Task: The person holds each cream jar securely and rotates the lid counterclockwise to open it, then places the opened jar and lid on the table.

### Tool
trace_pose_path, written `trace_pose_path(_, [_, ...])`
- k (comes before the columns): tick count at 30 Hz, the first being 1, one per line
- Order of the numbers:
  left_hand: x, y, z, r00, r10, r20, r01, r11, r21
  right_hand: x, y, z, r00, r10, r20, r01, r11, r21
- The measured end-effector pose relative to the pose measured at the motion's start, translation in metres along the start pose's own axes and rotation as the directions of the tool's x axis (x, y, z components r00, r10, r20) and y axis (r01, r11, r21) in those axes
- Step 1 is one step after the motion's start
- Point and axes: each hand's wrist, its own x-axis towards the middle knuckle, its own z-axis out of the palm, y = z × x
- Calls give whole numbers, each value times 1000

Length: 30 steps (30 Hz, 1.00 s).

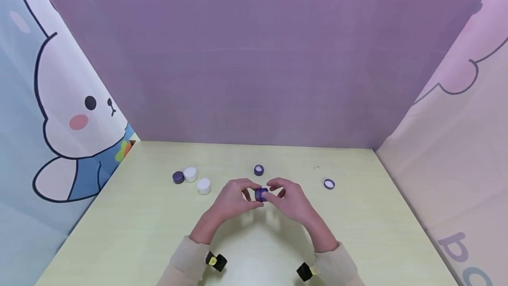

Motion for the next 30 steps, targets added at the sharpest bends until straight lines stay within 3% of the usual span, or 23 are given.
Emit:
trace_pose_path(6, [0, -1, 1, 1000, -1, 5, 2, 1000, -8, 2, 0, 0, 996, 76, -54, -81, 992, -93])
trace_pose_path(14, [0, 0, 0, 1000, -19, 9, 19, 1000, -6, 1, 2, 3, 996, 89, -4, -89, 986, -141])
trace_pose_path(30, [-1, -1, -1, 1000, -12, 25, 12, 1000, -4, -1, -3, 3, 999, 30, 16, -29, 999, -28])
